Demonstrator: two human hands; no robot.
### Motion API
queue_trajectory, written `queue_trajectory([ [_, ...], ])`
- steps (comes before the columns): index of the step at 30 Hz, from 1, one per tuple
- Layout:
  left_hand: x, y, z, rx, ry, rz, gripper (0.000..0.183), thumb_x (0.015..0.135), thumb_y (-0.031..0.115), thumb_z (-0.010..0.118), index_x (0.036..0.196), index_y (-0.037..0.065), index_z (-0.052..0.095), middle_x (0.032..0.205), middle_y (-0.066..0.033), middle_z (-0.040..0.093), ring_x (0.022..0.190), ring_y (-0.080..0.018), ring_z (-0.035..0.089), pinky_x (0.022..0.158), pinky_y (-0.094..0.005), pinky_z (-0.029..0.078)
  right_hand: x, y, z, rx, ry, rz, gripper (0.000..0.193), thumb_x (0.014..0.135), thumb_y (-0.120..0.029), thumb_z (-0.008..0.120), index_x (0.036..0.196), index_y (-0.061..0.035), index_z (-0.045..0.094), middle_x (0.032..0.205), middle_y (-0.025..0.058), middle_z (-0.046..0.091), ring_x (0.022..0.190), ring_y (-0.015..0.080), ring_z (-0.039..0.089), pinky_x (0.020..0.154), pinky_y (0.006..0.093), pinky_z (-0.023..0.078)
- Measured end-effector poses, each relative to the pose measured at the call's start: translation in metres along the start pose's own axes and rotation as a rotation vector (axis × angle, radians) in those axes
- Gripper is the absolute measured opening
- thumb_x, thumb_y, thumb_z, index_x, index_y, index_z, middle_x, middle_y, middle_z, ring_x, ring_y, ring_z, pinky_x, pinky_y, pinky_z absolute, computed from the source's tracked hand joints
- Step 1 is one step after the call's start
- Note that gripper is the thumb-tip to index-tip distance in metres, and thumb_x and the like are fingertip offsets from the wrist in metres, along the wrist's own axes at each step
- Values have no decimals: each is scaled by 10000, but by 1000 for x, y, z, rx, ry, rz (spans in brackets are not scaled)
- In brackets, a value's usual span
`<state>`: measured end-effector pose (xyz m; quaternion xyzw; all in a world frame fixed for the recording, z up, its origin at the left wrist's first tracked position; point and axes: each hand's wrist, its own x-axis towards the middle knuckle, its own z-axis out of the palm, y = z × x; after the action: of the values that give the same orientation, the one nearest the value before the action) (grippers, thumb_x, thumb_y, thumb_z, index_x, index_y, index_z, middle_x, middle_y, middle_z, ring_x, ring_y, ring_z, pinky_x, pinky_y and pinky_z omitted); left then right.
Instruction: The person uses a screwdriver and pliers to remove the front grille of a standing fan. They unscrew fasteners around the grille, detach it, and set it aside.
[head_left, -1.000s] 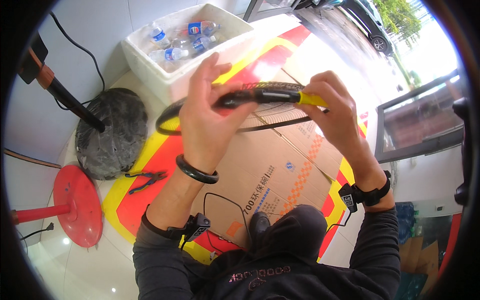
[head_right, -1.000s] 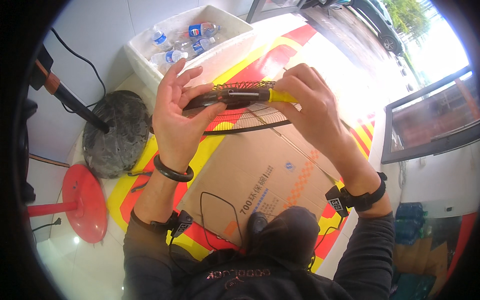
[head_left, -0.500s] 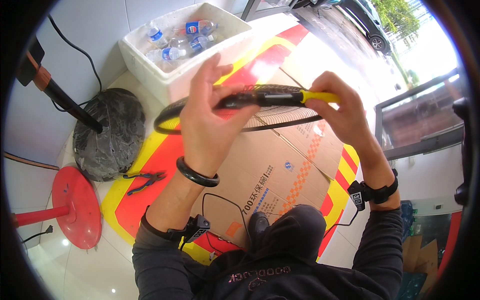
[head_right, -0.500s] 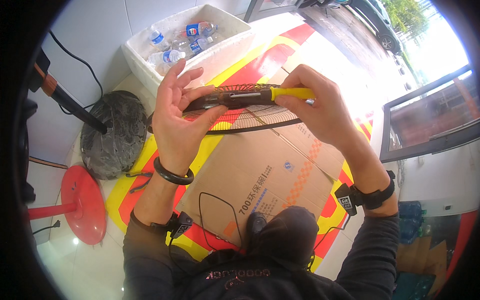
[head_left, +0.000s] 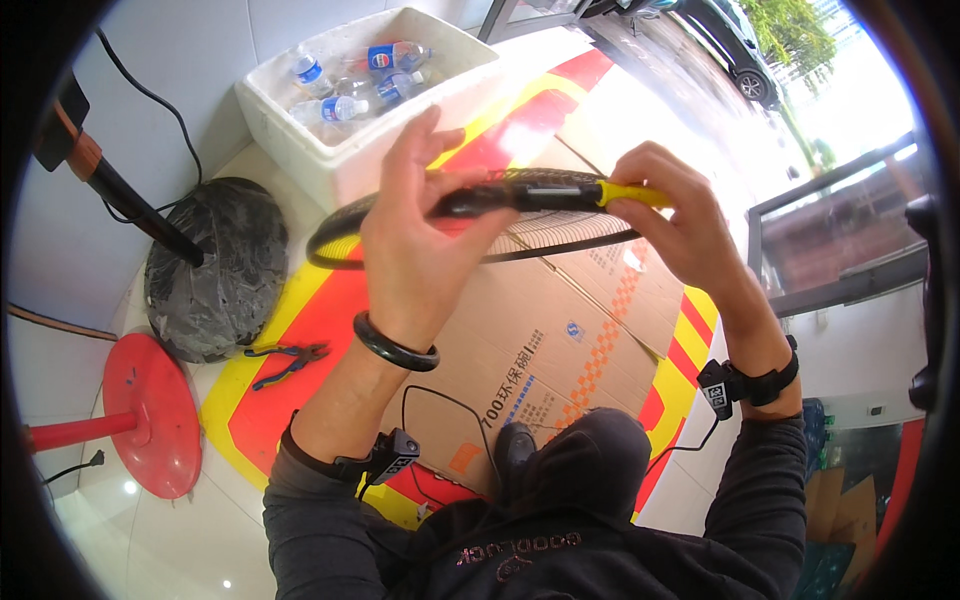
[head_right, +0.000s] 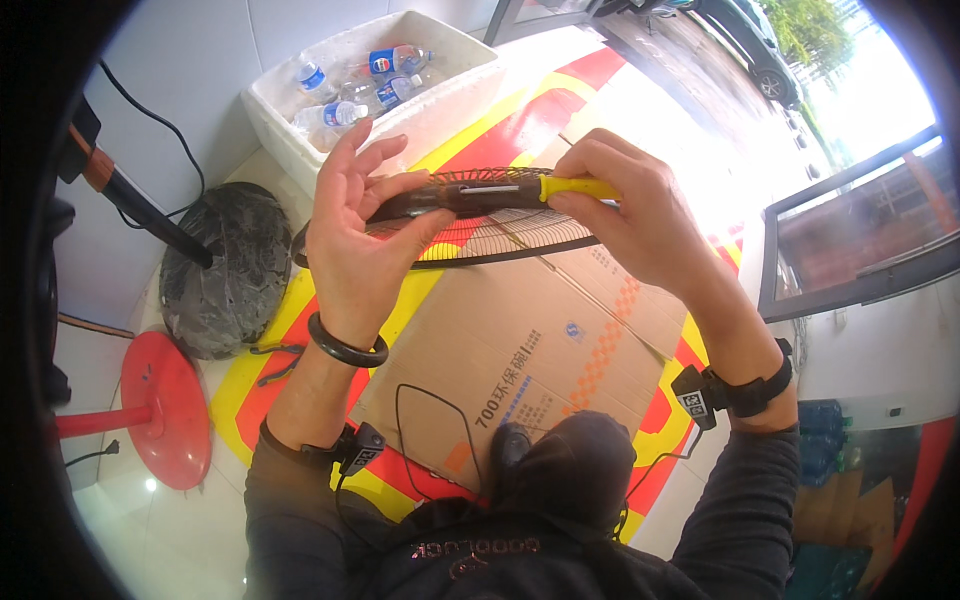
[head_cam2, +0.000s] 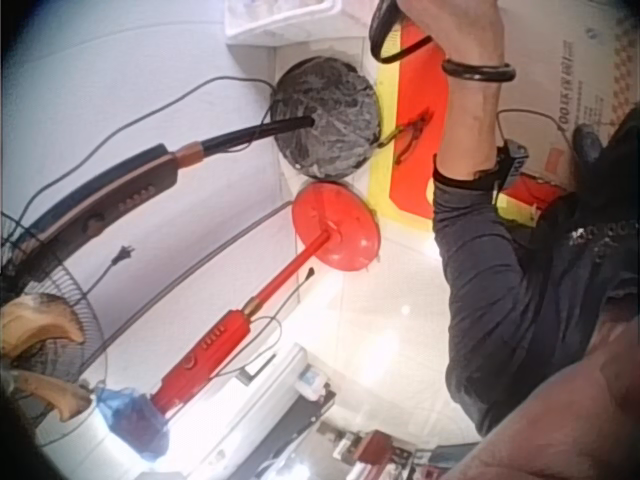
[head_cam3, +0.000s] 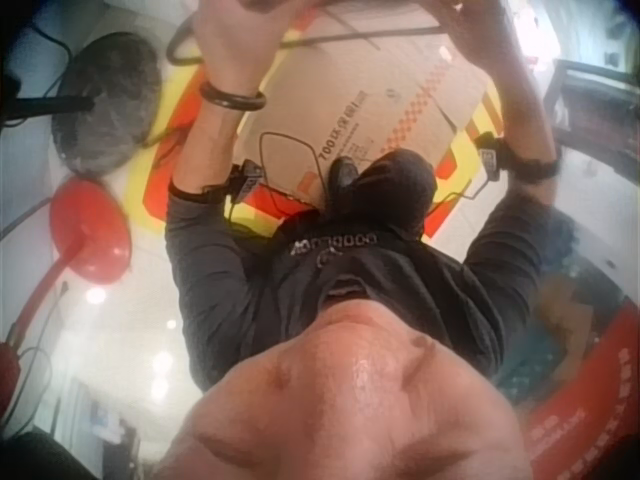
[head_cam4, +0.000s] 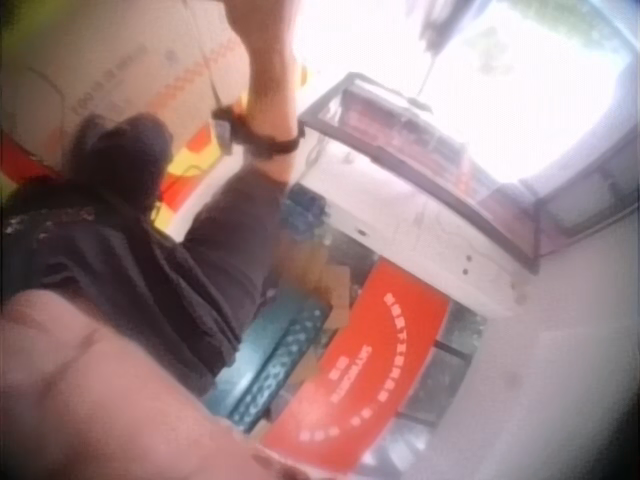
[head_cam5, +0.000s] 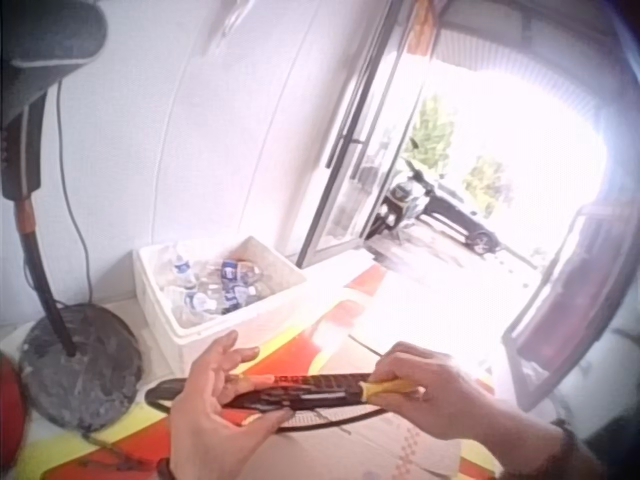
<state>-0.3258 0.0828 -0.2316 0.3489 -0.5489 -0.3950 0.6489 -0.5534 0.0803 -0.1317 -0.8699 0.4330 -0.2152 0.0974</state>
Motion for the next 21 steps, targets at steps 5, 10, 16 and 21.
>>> queue_trajectory([
  [5,-1,1,0,0,-8,-5,905,672,-103,788,1434,35,319,1291,-188,535,1057,-235,638,882,-315,536,2,3,8,-192,190,-186,207,780,-58,738,924,-34,591,896,95,592,796,244,601,698,316,479],
  [10,-4,2,3,8,-27,22,903,674,-96,790,1433,23,316,1291,-190,535,1059,-238,640,878,-312,535,-1,-2,2,-260,32,132,168,810,-27,709,936,-29,598,777,62,590,720,142,597,639,255,468],
  [16,-5,2,5,22,-25,17,906,672,-92,794,1434,28,319,1290,-190,536,1059,-237,640,875,-313,536,-10,-1,-3,8,-27,127,117,847,-62,675,913,-24,587,776,68,574,698,193,567,655,284,459],
  [21,-4,3,4,-1,-11,-4,902,675,-94,791,1434,33,320,1293,-191,533,1058,-235,640,877,-312,535,-6,0,5,12,100,-47,179,802,-75,726,914,-29,594,856,66,569,766,218,573,688,301,463],
])
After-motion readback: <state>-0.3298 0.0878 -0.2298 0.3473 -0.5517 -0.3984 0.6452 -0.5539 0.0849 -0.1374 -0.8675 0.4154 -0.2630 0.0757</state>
